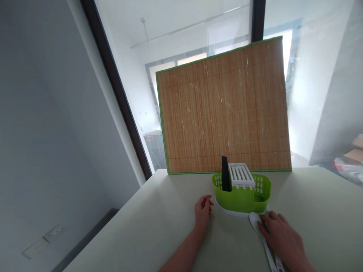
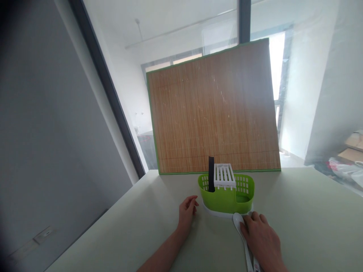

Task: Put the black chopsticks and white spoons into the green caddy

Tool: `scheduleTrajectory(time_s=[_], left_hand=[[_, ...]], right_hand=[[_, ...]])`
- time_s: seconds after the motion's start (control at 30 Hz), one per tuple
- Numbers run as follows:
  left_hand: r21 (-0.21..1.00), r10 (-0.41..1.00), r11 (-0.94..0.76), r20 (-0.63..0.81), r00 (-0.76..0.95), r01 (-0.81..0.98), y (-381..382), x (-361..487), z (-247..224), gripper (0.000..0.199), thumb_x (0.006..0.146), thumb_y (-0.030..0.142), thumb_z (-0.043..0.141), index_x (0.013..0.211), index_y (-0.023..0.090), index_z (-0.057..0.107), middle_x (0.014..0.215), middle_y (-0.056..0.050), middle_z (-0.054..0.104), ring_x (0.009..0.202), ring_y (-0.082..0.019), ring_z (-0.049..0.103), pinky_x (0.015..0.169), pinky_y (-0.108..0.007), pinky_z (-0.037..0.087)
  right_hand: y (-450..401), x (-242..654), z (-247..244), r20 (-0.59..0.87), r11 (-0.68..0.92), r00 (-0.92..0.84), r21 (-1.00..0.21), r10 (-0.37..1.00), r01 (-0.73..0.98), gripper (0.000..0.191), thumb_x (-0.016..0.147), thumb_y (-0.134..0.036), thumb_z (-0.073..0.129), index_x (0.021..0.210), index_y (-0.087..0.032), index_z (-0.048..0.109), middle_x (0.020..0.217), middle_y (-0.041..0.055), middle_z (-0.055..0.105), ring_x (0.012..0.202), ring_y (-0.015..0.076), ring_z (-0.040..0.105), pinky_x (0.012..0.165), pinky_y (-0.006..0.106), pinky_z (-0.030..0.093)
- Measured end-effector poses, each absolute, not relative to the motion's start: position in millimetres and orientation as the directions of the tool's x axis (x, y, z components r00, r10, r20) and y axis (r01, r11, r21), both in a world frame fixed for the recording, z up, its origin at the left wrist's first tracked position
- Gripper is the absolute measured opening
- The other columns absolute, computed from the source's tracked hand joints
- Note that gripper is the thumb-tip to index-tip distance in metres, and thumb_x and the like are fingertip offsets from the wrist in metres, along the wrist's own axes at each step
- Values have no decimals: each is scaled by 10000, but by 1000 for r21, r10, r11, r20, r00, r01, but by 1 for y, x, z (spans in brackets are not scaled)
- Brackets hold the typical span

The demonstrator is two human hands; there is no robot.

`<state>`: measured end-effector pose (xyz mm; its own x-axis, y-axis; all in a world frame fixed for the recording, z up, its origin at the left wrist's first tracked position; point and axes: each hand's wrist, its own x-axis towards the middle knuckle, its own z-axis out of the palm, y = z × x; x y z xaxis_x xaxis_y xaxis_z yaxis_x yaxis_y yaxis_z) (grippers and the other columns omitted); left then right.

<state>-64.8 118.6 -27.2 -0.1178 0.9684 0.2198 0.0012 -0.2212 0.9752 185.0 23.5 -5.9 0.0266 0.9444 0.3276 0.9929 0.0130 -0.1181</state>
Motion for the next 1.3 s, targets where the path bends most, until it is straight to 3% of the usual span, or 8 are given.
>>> scheduleTrajectory(time_s=[0.23, 0.4, 0.53, 0.63, 0.77, 1.0, 1.17, 1.3], left_hand=[[964, 959, -258, 264, -100, 69, 111, -62, -19, 316, 801, 412, 521, 925, 155, 659, 642, 3, 577, 479, -86, 447, 453, -202, 368], [927, 939, -332, 343, -39, 173, 93, -53, -3, 267, 834, 374, 513, 867, 161, 671, 639, -3, 597, 518, -95, 485, 493, -206, 390], [866, 895, -440, 444, 37, 238, 66, -38, 21, 243, 855, 351, 517, 828, 168, 675, 680, -23, 633, 593, -116, 545, 548, -216, 429], [754, 806, -591, 568, 169, 285, 45, -26, 41, 196, 858, 317, 529, 892, 202, 684, 735, -26, 655, 630, -121, 558, 605, -229, 457], [560, 665, -745, 668, 334, 364, 28, -14, 59, 233, 823, 301, 587, 1037, 241, 660, 856, -43, 681, 645, -128, 571, 639, -246, 485], [370, 594, -773, 707, 383, 516, 24, -13, 74, 194, 861, 279, 525, 954, 260, 695, 827, -55, 698, 718, -152, 622, 704, -273, 501], [345, 565, -755, 774, 285, 558, 40, -30, 108, 178, 853, 282, 540, 905, 226, 701, 820, -52, 687, 670, -125, 599, 670, -239, 492], [273, 445, -765, 878, 174, 584, 65, -48, 160, 177, 847, 290, 554, 898, 205, 700, 782, -31, 669, 614, -92, 562, 599, -199, 460]], right_hand=[[20, 180, 4, 279, -56, 154, -329, 948, 943, 387, 876, -494, 359, 743, -264, 641, 678, 27, 636, 635, 205, 612, 504, 288, 359], [15, 169, 10, 378, 174, 78, -587, 922, 791, 380, 865, -552, 399, 777, -264, 631, 644, -24, 631, 589, 155, 580, 549, 261, 386], [8, 161, 19, 486, 289, 118, -678, 866, 676, 347, 852, -529, 467, 788, -228, 628, 583, -36, 596, 509, 123, 517, 511, 237, 380], [5, 159, 23, 552, 333, 162, -683, 818, 650, 303, 851, -483, 505, 822, -210, 634, 620, -25, 608, 520, 116, 515, 513, 228, 394], [2, 157, 22, 662, 434, 107, -596, 742, 675, 244, 862, -414, 516, 838, -205, 639, 657, -7, 584, 575, 124, 526, 558, 232, 413], [-2, 157, 21, 651, 505, -11, -577, 759, 641, 206, 883, -362, 489, 880, -208, 625, 684, -3, 580, 597, 127, 533, 575, 235, 421], [-2, 162, 24, 621, 460, 52, -632, 782, 624, 230, 894, -371, 458, 949, -212, 614, 760, 13, 644, 624, 134, 566, 592, 233, 437], [-1, 167, 23, 613, 419, 110, -649, 783, 635, 257, 891, -402, 451, 929, -217, 625, 749, 11, 661, 637, 139, 589, 617, 230, 449]])
